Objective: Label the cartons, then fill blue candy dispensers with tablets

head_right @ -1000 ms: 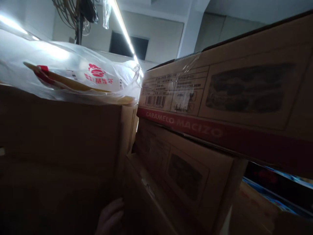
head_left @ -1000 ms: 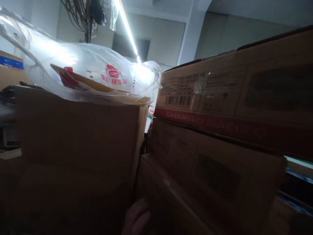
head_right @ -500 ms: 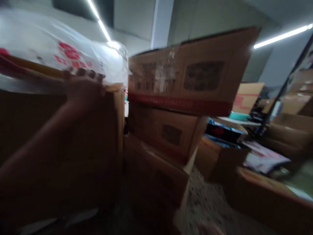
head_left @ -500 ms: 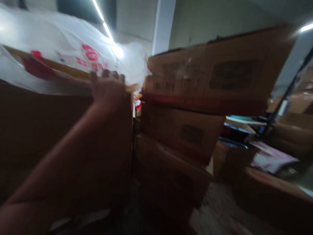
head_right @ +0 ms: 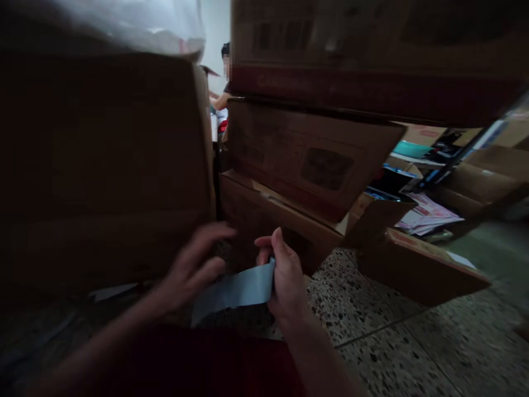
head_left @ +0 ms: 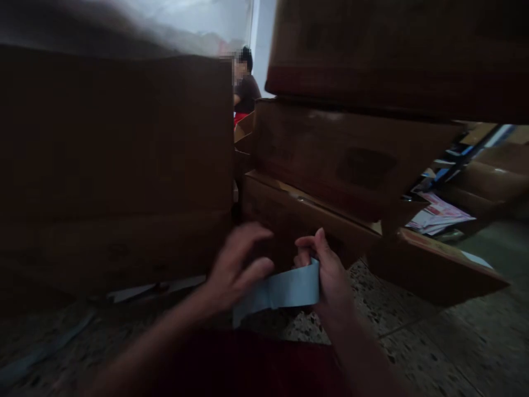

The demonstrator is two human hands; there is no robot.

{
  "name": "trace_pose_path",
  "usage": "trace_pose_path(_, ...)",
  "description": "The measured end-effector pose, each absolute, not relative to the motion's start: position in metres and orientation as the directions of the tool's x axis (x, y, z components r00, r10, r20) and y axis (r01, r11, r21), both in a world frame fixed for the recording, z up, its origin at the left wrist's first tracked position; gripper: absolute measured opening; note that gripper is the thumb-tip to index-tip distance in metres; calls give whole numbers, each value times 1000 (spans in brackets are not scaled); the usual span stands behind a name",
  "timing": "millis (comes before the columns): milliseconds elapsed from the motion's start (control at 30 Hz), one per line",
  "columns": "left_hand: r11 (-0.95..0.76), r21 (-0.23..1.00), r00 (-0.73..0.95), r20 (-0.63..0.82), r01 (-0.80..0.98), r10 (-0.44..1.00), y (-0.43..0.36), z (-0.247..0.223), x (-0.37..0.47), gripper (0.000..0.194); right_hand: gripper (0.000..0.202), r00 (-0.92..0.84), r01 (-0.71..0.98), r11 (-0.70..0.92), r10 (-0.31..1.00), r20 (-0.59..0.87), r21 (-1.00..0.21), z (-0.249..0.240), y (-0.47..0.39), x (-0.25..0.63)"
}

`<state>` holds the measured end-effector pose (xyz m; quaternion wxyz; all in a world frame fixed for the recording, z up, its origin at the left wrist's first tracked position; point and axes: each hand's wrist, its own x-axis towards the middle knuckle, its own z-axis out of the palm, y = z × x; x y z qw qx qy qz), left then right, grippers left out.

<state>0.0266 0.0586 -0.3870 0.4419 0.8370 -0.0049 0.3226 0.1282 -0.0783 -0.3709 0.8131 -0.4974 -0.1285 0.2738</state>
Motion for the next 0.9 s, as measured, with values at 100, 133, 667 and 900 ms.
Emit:
trace_pose_path(100,27,987,967,151,-160,206,35,-435,40,50,49,842,-282,296,532,-87,-913,-382,-70,132)
trace_pose_path(133,170,982,986,52,-79,155,30,-446,44,48,50,856,-272,271,507,-104,-923,-387,-68,135)
trace_pose_path(667,-400,913,981,-8,86,192,130,-437,44,20,31,508,-554,-85,754,-418,-828,-470,-73,145)
trace_pose_path(900,-493,865,948,72,95,311,123,-464,64,19,33,608,-490,-35,703,-370,-871,-474,-66,146)
